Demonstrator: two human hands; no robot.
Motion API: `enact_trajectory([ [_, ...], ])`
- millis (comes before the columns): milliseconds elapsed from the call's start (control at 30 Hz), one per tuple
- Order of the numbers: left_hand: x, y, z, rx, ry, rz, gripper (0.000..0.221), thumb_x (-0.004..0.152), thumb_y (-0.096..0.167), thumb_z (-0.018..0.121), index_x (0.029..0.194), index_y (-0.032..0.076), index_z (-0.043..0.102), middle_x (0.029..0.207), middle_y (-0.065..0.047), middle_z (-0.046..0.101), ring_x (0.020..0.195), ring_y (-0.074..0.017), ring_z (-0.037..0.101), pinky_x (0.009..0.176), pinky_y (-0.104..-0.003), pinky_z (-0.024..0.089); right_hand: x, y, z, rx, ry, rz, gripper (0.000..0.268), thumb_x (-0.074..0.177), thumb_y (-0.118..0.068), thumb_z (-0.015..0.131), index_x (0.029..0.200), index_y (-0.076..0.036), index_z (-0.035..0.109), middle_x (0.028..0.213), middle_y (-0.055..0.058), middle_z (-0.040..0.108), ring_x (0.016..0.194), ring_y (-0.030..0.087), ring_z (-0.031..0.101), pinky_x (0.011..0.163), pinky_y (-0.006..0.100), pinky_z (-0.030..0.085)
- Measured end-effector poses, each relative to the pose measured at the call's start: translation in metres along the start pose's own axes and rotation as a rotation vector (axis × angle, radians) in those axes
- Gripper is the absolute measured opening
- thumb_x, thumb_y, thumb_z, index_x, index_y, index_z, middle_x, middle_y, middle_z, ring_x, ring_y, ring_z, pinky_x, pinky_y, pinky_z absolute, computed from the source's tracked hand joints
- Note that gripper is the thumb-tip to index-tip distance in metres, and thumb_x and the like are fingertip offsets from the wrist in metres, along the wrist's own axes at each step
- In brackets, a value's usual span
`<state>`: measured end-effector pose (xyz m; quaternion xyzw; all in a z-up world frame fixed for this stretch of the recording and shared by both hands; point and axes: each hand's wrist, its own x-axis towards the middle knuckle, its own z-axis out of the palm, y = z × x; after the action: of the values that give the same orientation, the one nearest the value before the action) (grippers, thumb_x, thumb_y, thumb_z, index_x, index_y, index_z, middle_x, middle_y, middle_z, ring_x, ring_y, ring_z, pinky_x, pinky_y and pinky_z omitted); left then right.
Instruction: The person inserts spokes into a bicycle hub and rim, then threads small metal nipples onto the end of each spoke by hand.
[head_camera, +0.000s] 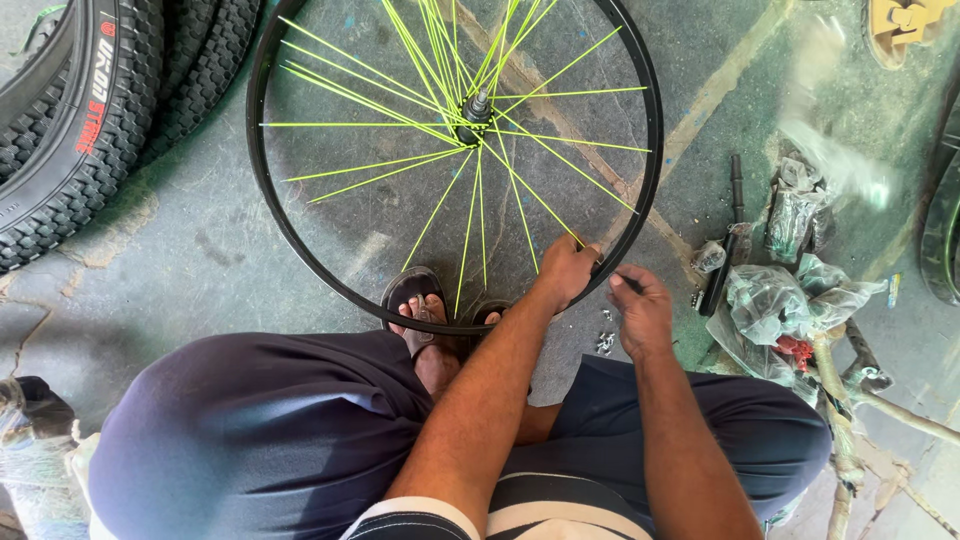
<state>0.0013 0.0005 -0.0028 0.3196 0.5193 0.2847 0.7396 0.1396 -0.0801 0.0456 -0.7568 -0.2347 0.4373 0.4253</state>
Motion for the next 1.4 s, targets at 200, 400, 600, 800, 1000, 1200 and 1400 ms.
enact_trajectory([
  [200, 0.0, -0.001, 0.0, -0.036, -0.013, 0.009, 0.028, 0.091, 0.026, 0.068, 0.091, -0.002, 0.066, 0.081, -0.014, 0.071, 0.072, -0.0235, 0.069, 0.064, -0.039, 0.054, 0.007, 0.016, 0.005, 0.016, -0.053, -0.105, 0.016, 0.091, -0.001, 0.076, 0.107, -0.005, 0.072, 0.093, 0.0, 0.07, 0.08, 0.008, 0.061, 0.073, 0.024, 0.051],
  [400, -0.004, 0.005, -0.001, -0.053, -0.023, -0.02, 0.027, 0.092, 0.026, 0.068, 0.093, -0.001, 0.065, 0.081, -0.013, 0.07, 0.072, -0.0211, 0.067, 0.064, -0.038, 0.054, 0.003, 0.008, 0.009, 0.153, -0.031, -0.021, 0.016, 0.09, 0.0, 0.074, 0.105, -0.005, 0.073, 0.095, 0.002, 0.073, 0.076, 0.009, 0.061, 0.071, 0.024, 0.052],
  [600, -0.009, 0.016, -0.006, -0.12, -0.091, -0.122, 0.021, 0.095, 0.023, 0.065, 0.094, 0.001, 0.063, 0.08, -0.009, 0.066, 0.068, -0.0164, 0.063, 0.059, -0.035, 0.052, 0.0, 0.005, 0.011, -0.007, -0.043, -0.078, 0.015, 0.091, -0.001, 0.075, 0.106, -0.002, 0.073, 0.094, 0.003, 0.073, 0.079, 0.009, 0.063, 0.072, 0.024, 0.051],
  [800, -0.009, 0.016, -0.006, -0.139, -0.095, -0.119, 0.021, 0.095, 0.021, 0.065, 0.093, 0.001, 0.063, 0.079, -0.009, 0.066, 0.066, -0.0155, 0.063, 0.058, -0.035, 0.051, 0.004, 0.011, 0.011, -0.034, -0.023, -0.086, 0.016, 0.09, 0.0, 0.075, 0.107, -0.002, 0.072, 0.094, 0.003, 0.073, 0.081, 0.01, 0.063, 0.074, 0.024, 0.052],
  [1000, -0.009, 0.027, -0.01, 0.131, -0.087, -0.035, 0.031, 0.094, 0.028, 0.069, 0.096, -0.003, 0.069, 0.082, -0.016, 0.072, 0.073, -0.0259, 0.07, 0.065, -0.039, 0.054, 0.006, 0.012, 0.016, 0.077, -0.018, -0.17, 0.018, 0.09, 0.007, 0.073, 0.107, 0.001, 0.07, 0.101, 0.006, 0.073, 0.091, 0.012, 0.068, 0.082, 0.026, 0.056],
  [1200, -0.021, 0.09, -0.024, 0.991, -0.036, 0.406, 0.029, 0.083, 0.032, 0.074, 0.099, 0.008, 0.077, 0.102, -0.018, 0.073, 0.103, -0.0368, 0.07, 0.09, -0.052, 0.051, 0.006, 0.009, 0.017, 0.101, -0.025, -0.138, 0.018, 0.09, 0.008, 0.07, 0.106, 0.001, 0.072, 0.101, 0.007, 0.074, 0.09, 0.015, 0.071, 0.085, 0.03, 0.06],
  [1400, -0.011, 0.111, -0.034, 1.239, -0.487, 0.386, 0.03, 0.079, 0.037, 0.074, 0.103, 0.019, 0.075, 0.112, -0.01, 0.075, 0.113, -0.0289, 0.067, 0.103, -0.055, 0.037, 0.011, 0.009, 0.018, 0.016, -0.043, -0.215, 0.017, 0.088, 0.009, 0.071, 0.103, 0.002, 0.075, 0.101, 0.007, 0.075, 0.091, 0.015, 0.07, 0.084, 0.03, 0.06],
])
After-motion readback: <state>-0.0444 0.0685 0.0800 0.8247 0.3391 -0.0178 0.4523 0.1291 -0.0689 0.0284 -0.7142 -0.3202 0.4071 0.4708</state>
